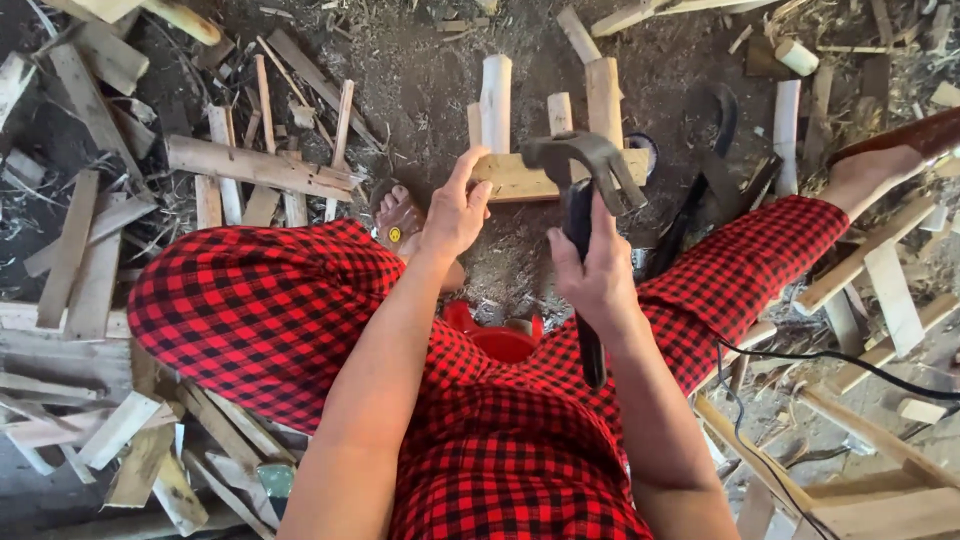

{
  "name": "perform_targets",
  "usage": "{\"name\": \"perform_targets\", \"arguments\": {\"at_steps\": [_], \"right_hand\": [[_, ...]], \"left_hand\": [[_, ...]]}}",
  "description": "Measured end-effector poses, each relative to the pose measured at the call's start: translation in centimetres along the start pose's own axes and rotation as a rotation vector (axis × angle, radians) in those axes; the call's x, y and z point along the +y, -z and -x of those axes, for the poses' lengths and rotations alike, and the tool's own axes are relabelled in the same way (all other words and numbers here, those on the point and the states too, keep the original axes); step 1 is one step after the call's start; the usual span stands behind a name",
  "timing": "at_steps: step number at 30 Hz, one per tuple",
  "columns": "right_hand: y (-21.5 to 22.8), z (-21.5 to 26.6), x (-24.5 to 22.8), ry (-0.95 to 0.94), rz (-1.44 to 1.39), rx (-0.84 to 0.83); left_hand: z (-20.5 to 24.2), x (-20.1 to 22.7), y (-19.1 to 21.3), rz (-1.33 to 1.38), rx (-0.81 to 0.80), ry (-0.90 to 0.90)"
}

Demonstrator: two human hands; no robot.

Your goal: The person sits on the workshop floor and hammers wooden legs into a small stool frame using a hammer, working on their lap. They reposition the stool, hammer the joints from different sides, then flip the stool over and handle the assembled piece.

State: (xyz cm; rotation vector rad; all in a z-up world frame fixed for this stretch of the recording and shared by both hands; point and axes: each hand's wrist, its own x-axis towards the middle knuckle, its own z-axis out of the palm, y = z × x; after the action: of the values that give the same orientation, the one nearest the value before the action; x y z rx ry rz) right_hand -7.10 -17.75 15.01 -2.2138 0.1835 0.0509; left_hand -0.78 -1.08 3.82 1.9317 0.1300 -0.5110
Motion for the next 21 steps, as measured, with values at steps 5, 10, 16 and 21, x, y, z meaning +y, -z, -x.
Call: {"name": "perform_targets", "arguments": {"at_steps": [5, 10, 16, 21], "right_hand": [[-2.4, -0.7, 1.9, -0.223, 0.103, -0.241], [-1.4, -0.8, 0.6, -0.216, 0.045, -0.208], [-1.4, 0.0, 4.5, -0.175, 0.166, -0.145], [-3.1, 0.6, 6.5, -0.158, 0.209, -0.131]], "left_hand": [[0.1, -0.2, 0.0, 0.072, -0.009, -0.005], [0.1, -0.2, 0.0, 0.029, -0.03, 0.01], [-0.9, -1.0, -0.1, -0.571, 0.135, -0.222], [-3.0, -4.7, -0.6, -0.496, 0.261, -0.619]]}}
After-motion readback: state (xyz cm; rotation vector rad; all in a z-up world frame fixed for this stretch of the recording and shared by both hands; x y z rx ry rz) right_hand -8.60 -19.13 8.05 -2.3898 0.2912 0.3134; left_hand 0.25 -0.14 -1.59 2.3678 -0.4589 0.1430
